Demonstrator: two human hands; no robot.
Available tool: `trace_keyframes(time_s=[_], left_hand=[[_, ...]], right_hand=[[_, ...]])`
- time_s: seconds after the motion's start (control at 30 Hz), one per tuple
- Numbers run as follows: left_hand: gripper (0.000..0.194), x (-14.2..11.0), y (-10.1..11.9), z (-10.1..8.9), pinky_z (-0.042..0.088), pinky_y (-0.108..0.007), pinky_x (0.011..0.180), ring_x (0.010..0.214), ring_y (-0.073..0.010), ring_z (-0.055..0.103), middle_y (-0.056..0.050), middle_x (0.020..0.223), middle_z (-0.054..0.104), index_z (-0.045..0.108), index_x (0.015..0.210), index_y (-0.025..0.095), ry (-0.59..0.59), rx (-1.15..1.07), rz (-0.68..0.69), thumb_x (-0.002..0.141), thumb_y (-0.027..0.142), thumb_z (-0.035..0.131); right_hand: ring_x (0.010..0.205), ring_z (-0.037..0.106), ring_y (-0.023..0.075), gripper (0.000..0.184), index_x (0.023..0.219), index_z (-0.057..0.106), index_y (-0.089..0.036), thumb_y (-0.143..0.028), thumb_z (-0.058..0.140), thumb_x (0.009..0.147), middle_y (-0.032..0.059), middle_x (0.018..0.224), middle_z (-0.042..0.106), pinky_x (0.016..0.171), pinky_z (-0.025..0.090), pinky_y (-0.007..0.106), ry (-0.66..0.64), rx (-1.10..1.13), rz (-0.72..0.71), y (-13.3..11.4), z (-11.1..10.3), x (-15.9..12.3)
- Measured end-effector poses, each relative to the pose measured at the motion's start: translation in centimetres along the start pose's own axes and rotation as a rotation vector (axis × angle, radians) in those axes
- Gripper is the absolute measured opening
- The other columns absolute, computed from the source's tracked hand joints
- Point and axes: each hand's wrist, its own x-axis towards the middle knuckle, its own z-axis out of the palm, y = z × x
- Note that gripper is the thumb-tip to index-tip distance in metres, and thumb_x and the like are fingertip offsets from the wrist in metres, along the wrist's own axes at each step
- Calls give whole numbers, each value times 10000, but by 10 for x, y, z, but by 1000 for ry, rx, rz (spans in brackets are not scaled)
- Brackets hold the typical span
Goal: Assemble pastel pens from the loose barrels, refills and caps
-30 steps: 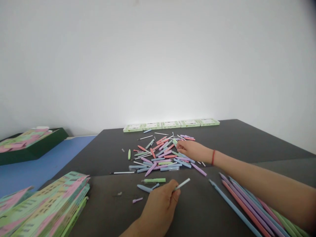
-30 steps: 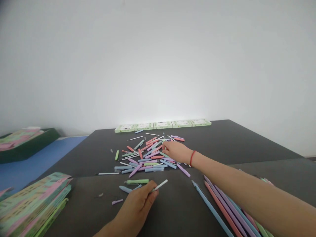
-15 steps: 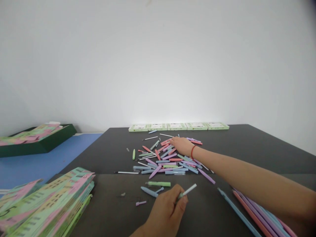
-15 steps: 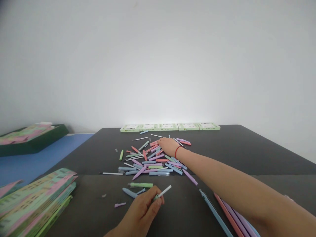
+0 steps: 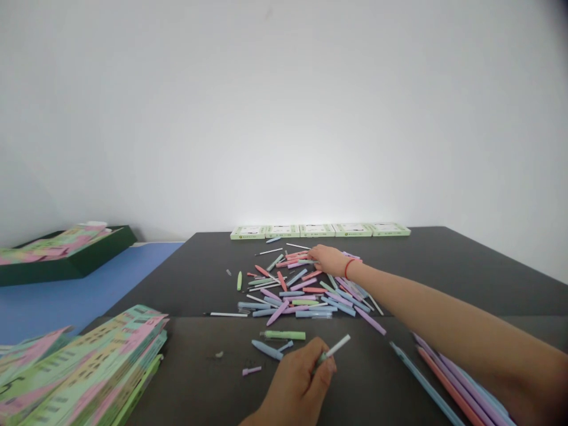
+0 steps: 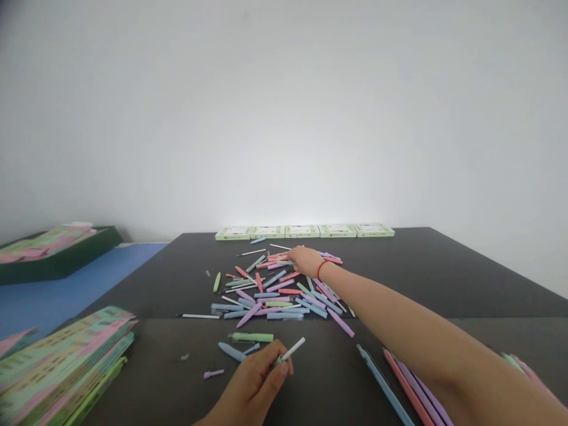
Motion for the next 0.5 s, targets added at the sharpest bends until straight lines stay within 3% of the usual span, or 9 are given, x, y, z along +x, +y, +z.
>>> trace_keyframes(time_s=[0.17, 0.23, 0.33, 0.5], left_hand=[[299, 2, -5, 0, 295, -243, 593, 634, -141, 424, 19, 660, 444, 531, 783, 179, 37, -100, -7, 939, 377, 368], [304, 3, -7, 2, 286, -231, 551, 583, -127, 390, 33, 628, 416, 533, 778, 183, 73, -220, -52, 931, 405, 393], [306, 3, -7, 5, 219, -212, 449, 476, -101, 267, 69, 562, 317, 507, 780, 196, 131, -473, -154, 926, 442, 398], [293, 4, -2, 5, 214, -189, 401, 451, -90, 249, 74, 552, 311, 509, 782, 195, 236, -613, -190, 905, 452, 443]], right_hand=[[913, 614, 184, 243, 1096, 574, -135, -289, 453, 953, 68, 1033, 633, 815, 505, 372, 87, 383, 4, -12, -15, -34], [882, 624, 154, 308, 1126, 546, -123, -260, 307, 988, 70, 972, 646, 793, 512, 309, 83, 557, -11, -25, -17, -61], [852, 628, 139, 354, 1144, 535, -134, -301, 263, 991, 74, 937, 648, 747, 520, 271, 49, 769, -23, -50, -15, -108], [710, 565, 94, 162, 924, 609, -167, -316, 564, 879, 15, 828, 603, 670, 477, 219, -137, 1641, 136, -84, -6, -165]])
